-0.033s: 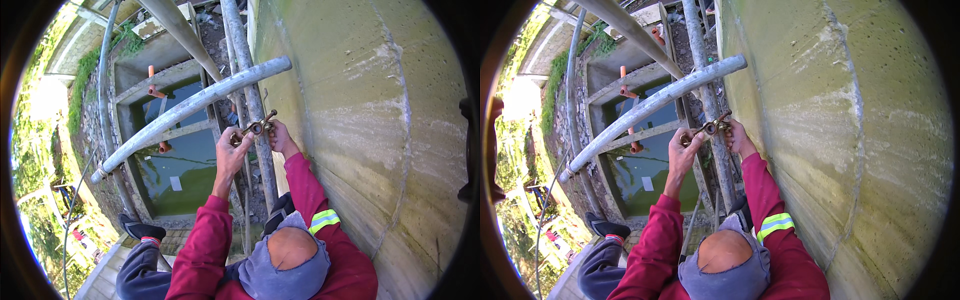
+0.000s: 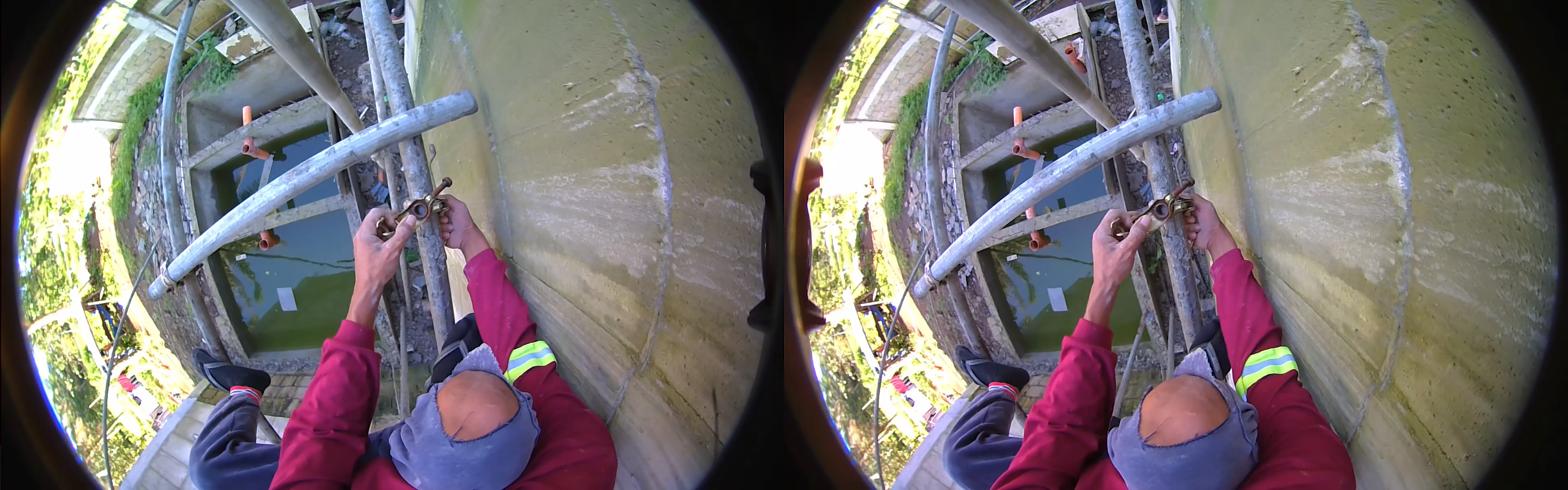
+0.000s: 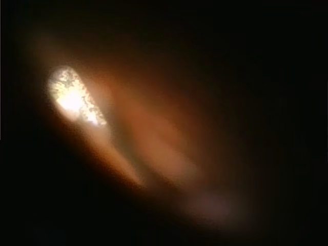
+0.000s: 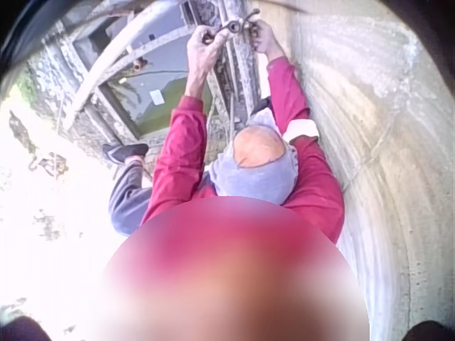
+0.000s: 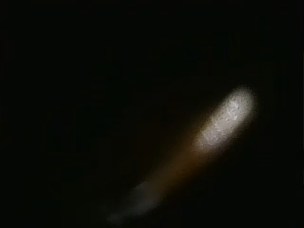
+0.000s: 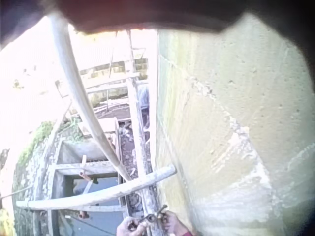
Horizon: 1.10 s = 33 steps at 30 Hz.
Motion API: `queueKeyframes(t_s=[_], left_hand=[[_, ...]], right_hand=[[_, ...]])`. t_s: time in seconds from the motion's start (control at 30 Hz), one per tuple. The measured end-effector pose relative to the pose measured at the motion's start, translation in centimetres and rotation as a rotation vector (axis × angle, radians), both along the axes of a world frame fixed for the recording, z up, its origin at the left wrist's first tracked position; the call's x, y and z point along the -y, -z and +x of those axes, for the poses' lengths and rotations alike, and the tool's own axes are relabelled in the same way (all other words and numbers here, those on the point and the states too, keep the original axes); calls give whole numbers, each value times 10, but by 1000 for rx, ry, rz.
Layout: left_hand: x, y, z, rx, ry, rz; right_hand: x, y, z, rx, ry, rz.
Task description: The person attaches metal scaffolding poles using a clamp and wrench. They position the clamp on the intersection of two poles, tighten it with a wrench, and repeat the process for additional connections.
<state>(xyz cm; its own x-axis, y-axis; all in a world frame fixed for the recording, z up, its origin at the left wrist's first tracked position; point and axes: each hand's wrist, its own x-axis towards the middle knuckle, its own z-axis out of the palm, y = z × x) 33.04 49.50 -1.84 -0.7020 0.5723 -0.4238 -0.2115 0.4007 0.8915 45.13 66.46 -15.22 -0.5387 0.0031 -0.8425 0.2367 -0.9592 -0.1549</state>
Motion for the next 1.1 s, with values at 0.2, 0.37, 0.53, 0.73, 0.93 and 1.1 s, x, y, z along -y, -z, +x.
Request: queueKeyframes(t_s=[0.2, 0.37, 0.53, 0.73, 0.93, 1.1], left_hand=[[2, 2, -5, -38, -15, -29], [-4, -4, 1, -135, 66, -123], [-5, -8, 12, -126, 45, -128], [0, -6, 17, -183, 27, -133], [-8, -14, 36, -88, -60, -101], [-17, -30, 42, -248, -60, -187]], right_hand=[[3, -6, -19, -51, 24, 49], [-2, 12, -9, -137, -39, 1], [-2, 12, -11, -73, 4, -8], [-1, 2, -19, 115, -206, 411], [-1, -13, -1, 196, 35, 1521], [-25, -88, -74, 330, 24, 1602]])
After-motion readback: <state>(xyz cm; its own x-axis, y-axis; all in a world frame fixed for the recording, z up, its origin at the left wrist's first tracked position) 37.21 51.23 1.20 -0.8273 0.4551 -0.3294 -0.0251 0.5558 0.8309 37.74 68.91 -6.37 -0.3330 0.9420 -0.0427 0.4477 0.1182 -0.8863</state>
